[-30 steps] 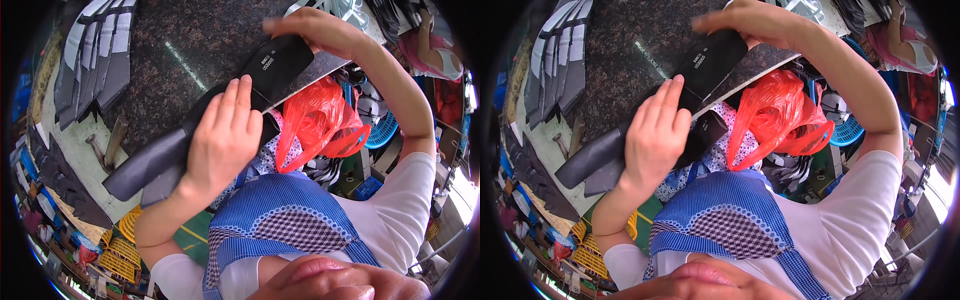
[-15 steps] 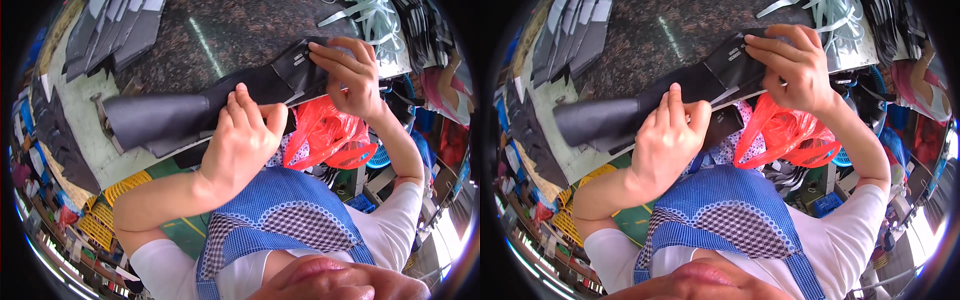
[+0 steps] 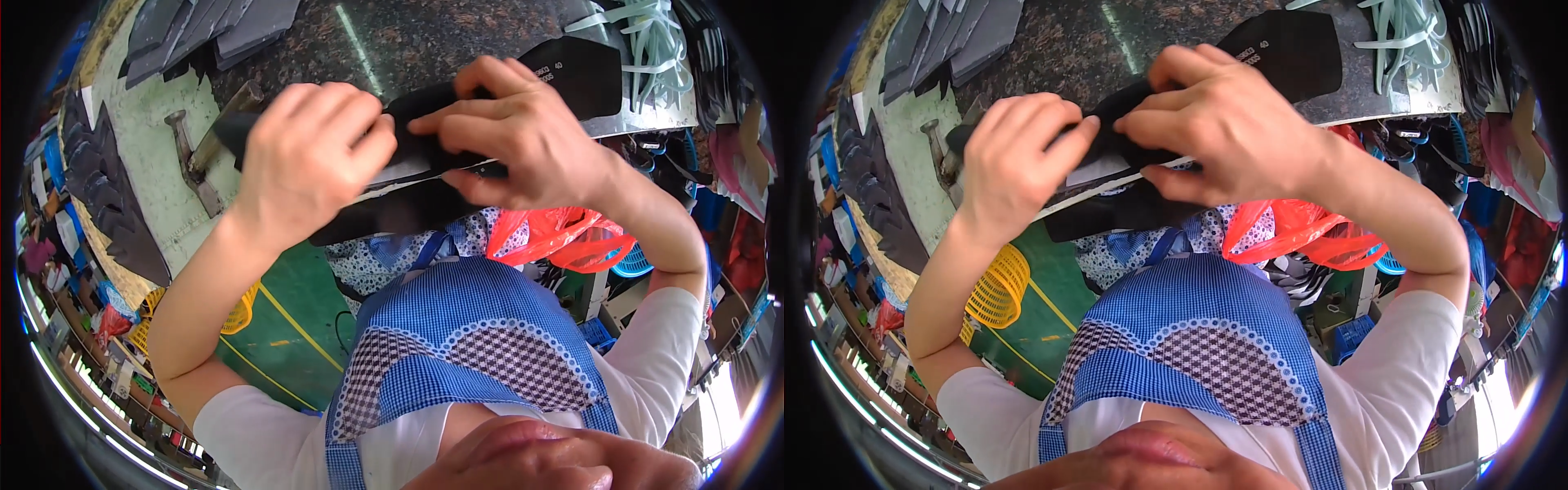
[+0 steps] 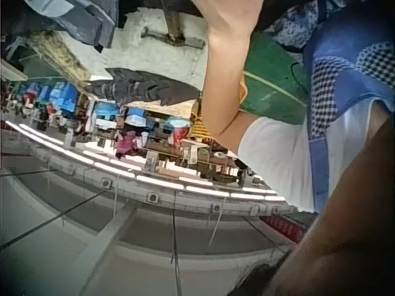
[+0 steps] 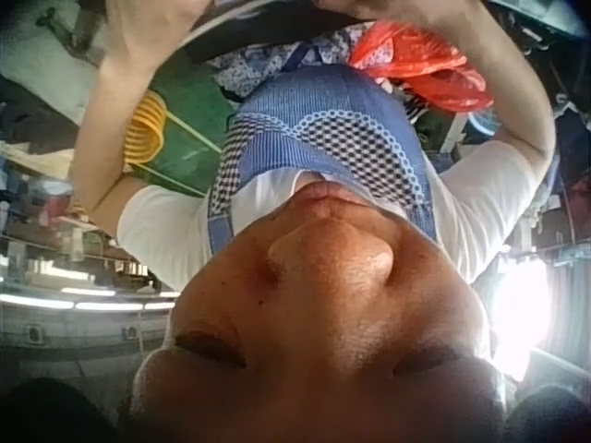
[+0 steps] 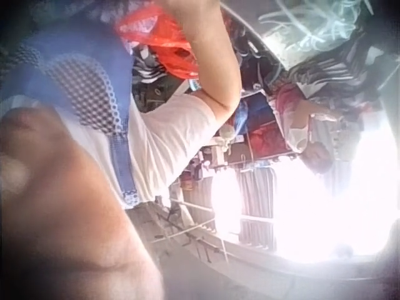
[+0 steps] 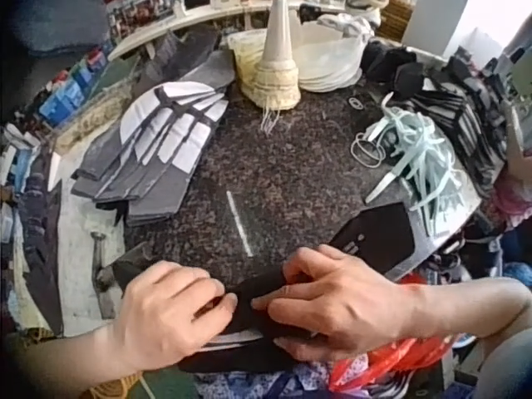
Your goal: Assembling shoe upper components by applying adhesive strips and folding edges.
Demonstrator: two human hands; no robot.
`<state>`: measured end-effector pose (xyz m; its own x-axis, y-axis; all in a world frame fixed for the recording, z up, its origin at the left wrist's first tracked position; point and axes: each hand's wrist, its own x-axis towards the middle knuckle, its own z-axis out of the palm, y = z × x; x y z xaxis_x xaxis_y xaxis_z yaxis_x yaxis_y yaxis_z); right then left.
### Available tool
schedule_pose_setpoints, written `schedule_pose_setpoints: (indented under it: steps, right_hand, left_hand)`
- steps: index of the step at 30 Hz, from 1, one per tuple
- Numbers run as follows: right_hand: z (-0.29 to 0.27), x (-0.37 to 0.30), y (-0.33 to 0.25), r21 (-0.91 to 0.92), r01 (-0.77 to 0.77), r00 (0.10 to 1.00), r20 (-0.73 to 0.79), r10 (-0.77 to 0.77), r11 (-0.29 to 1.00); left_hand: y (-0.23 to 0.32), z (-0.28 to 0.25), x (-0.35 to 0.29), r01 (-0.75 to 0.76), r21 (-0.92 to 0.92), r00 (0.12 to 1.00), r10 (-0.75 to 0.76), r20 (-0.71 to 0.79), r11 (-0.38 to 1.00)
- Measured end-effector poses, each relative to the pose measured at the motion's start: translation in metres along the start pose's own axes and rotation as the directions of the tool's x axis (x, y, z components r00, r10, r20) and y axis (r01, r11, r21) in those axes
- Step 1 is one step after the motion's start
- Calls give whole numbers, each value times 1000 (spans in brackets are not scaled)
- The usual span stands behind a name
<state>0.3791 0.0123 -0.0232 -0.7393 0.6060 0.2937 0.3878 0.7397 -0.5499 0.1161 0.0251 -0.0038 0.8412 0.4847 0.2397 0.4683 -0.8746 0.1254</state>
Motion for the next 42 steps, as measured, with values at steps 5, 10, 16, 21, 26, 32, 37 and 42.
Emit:
schedule_pose_setpoints:
  steps: [5, 10, 16, 21, 26, 32, 37, 42]
  right_hand:
    - [2, 11, -7, -49, -154, 987, 47, 157, 987]
    - [35, 26, -10, 56, -151, 986, -58, 154, 987]
    - [27, 21, -11, -90, 30, 997, 77, -24, 995]
    - [22, 35, -18, -199, 173, 955, 273, -115, 965]
    - [11, 38, -24, -218, 152, 953, 292, -84, 964]
    - [-17, 20, -13, -60, 15, 964, 267, 1, 998]
    - [-16, -1, 4, 72, -4, 981, 196, -10, 997]
    - [19, -15, -20, -286, 199, 979, 101, -177, 937]
  left_hand:
    - [-20, -9, -23, 387, -292, 918, -333, 217, 875]
    - [-36, -10, -31, 228, -251, 965, -184, 189, 941]
    - [-18, -7, -54, -11, 44, 992, 5, 124, 999]
    - [-20, -21, -77, -25, 177, 992, 3, 128, 984]
    - [-17, -32, -75, 98, 32, 959, -102, 264, 995]
    - [11, -13, -29, 58, -285, 981, -1, 195, 957]
    - [16, 0, -24, 58, -340, 988, -4, 157, 939]
    - [-15, -4, 8, -13, -390, 970, 106, 218, 921]
